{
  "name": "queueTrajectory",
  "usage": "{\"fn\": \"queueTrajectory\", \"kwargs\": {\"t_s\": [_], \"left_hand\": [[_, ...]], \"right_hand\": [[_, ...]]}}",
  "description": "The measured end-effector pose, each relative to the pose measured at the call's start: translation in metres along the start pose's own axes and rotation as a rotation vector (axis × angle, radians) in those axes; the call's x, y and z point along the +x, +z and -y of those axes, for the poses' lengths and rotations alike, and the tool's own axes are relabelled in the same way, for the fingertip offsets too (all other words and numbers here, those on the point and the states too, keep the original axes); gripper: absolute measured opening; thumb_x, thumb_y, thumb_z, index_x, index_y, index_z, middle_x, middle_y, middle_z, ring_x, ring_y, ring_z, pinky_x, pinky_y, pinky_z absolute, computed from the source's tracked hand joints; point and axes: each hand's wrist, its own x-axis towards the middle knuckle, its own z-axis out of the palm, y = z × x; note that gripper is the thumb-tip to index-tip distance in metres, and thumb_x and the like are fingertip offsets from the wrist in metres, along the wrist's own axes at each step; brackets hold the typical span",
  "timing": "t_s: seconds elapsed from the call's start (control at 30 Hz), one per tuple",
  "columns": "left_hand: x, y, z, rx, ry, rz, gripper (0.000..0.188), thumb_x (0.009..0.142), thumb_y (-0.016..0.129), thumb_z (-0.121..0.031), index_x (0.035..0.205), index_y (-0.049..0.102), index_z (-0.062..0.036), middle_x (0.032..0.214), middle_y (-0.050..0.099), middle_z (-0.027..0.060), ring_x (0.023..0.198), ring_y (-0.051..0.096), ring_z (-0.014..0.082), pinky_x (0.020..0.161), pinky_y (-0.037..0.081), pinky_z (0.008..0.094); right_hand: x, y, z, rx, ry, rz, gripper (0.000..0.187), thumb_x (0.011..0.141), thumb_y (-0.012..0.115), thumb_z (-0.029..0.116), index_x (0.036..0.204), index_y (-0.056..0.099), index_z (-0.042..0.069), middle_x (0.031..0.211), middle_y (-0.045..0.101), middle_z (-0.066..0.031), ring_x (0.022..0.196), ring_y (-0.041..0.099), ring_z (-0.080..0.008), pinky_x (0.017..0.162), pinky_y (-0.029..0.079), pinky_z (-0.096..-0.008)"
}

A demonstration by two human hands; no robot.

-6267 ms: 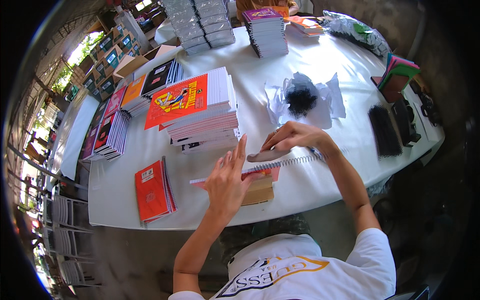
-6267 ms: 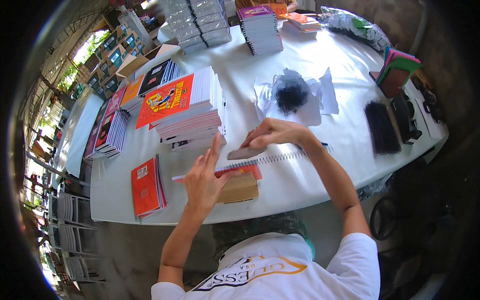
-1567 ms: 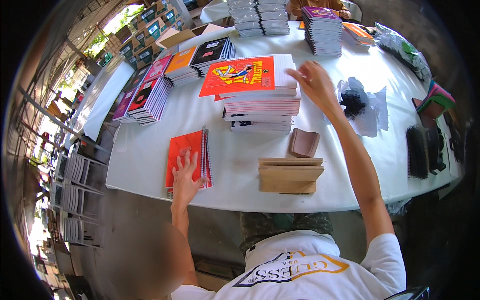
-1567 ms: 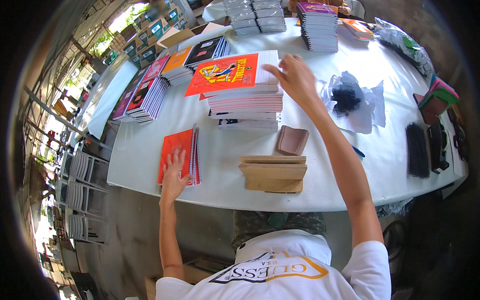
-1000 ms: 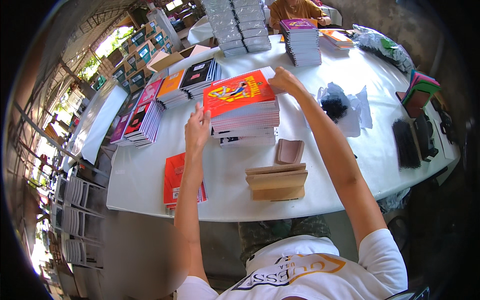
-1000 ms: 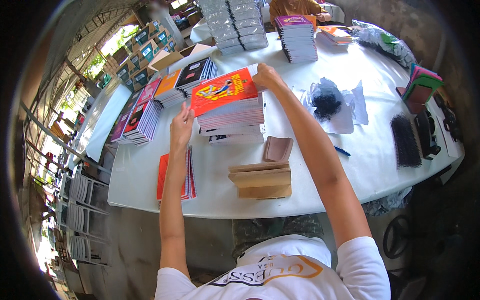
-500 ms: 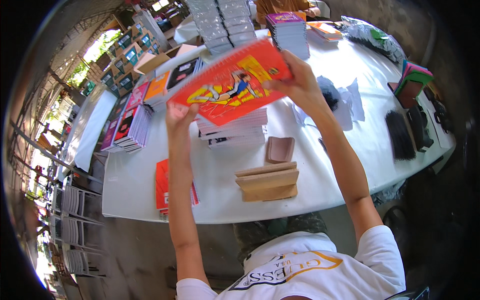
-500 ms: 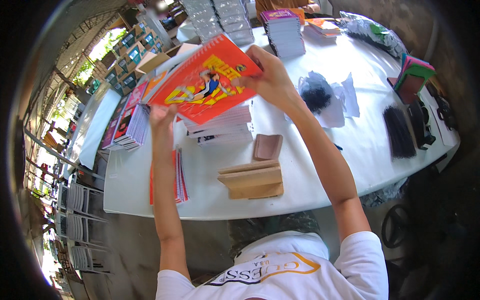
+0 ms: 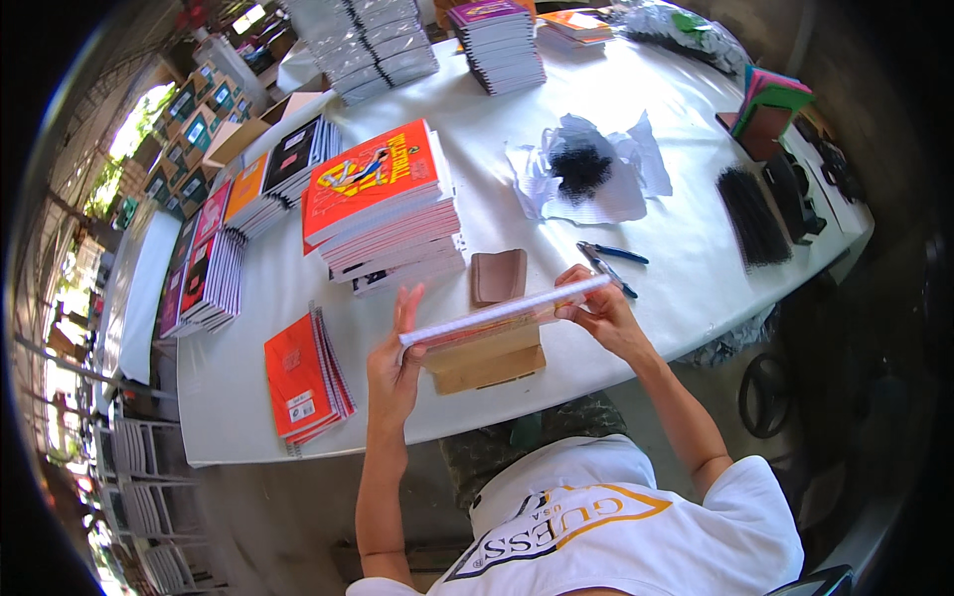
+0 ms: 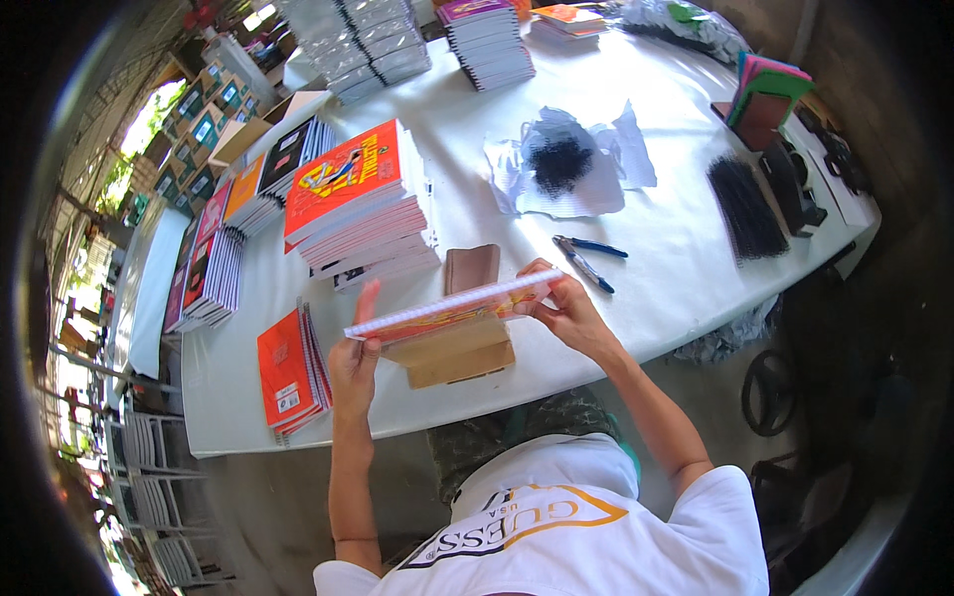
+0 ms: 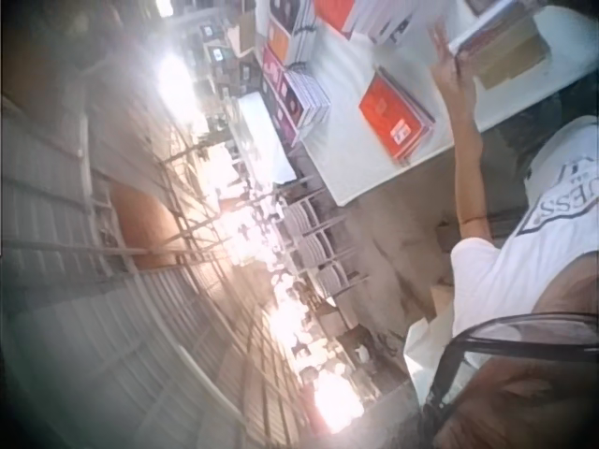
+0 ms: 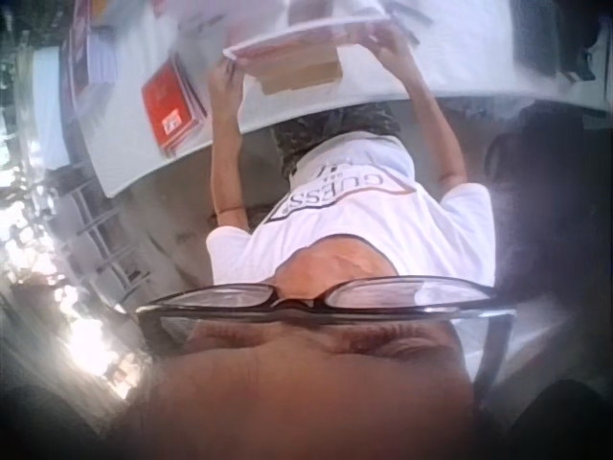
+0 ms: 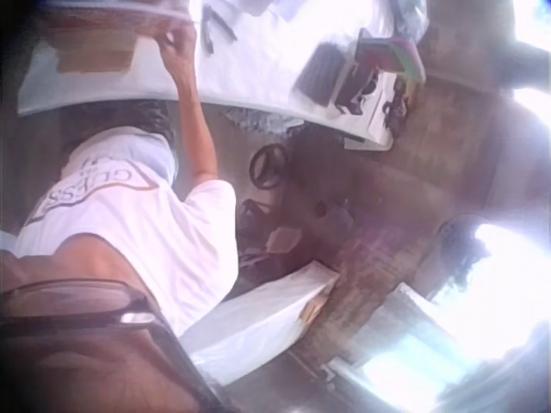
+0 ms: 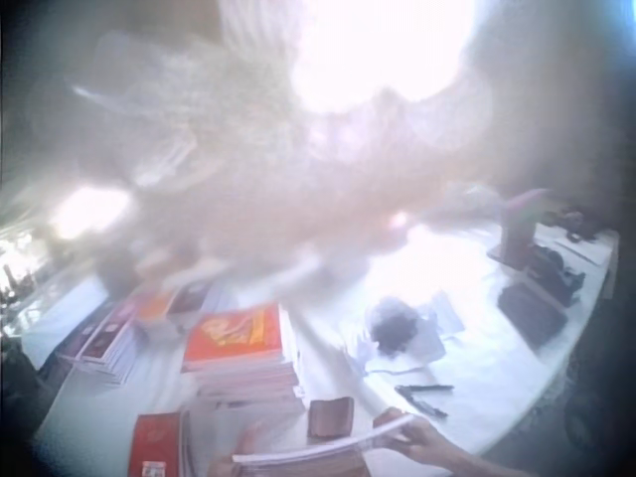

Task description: The person binds notebooks by threading metal spiral coils through the pre-punched holes by hand, trimming the excess wire with pliers, and stacking the completed notebooks on a table.

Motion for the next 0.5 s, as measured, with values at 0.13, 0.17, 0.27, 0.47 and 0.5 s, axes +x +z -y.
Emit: {"fn": "queueTrajectory", "kwargs": {"t_s": [0.13,0.17,0.27,0.47,0.5], "left_hand": [[-0.004,0.003,-0.001,-0.030,-0.066,0.032,0.057,0.097,0.057,-0.031,0.141,0.043,0.0024,0.148,0.042,0.0172,0.140,0.035,0.0263,0.113,0.026,0.0370],[0.000,0.000,-0.006,-0.028,-0.062,0.049,0.058,0.097,0.057,-0.028,0.144,0.038,-0.0004,0.149,0.042,0.0152,0.141,0.033,0.0262,0.114,0.024,0.0375],[0.002,-0.003,-0.006,-0.122,-0.097,-0.016,0.079,0.091,0.066,-0.030,0.152,0.022,-0.0070,0.154,0.031,0.0158,0.145,0.025,0.0266,0.115,0.022,0.0400],[-0.035,0.013,0.025,-0.444,-0.258,-0.331,0.133,0.062,0.089,-0.047,0.156,0.000,-0.0132,0.160,0.011,0.0199,0.147,0.015,0.0332,0.117,0.018,0.0453],[-0.039,0.021,0.035,-0.423,-0.256,-0.331,0.133,0.062,0.089,-0.047,0.156,0.001,-0.0132,0.160,0.012,0.0197,0.147,0.015,0.0332,0.117,0.017,0.0451]], "right_hand": [[-0.005,0.001,-0.007,0.205,0.110,-0.035,0.022,0.087,0.063,-0.005,0.107,0.056,-0.002,0.100,0.060,-0.0050,0.099,0.059,-0.0141,0.088,0.050,-0.0290],[-0.006,0.002,-0.009,0.237,0.160,-0.032,0.024,0.087,0.063,-0.006,0.109,0.056,-0.001,0.102,0.059,-0.0056,0.100,0.059,-0.0143,0.088,0.050,-0.0292],[-0.009,0.000,-0.016,0.042,0.120,0.089,0.044,0.087,0.067,0.001,0.128,0.050,0.002,0.116,0.057,-0.0073,0.113,0.054,-0.0157,0.097,0.046,-0.0345],[-0.012,0.015,-0.014,0.016,0.026,0.061,0.077,0.079,0.076,0.001,0.142,0.033,0.007,0.133,0.045,-0.0073,0.128,0.044,-0.0213,0.106,0.040,-0.0368],[-0.019,0.036,-0.008,0.272,0.346,0.064,0.084,0.077,0.078,0.002,0.144,0.029,0.008,0.137,0.040,-0.0090,0.132,0.038,-0.0228,0.110,0.035,-0.0376]]}}
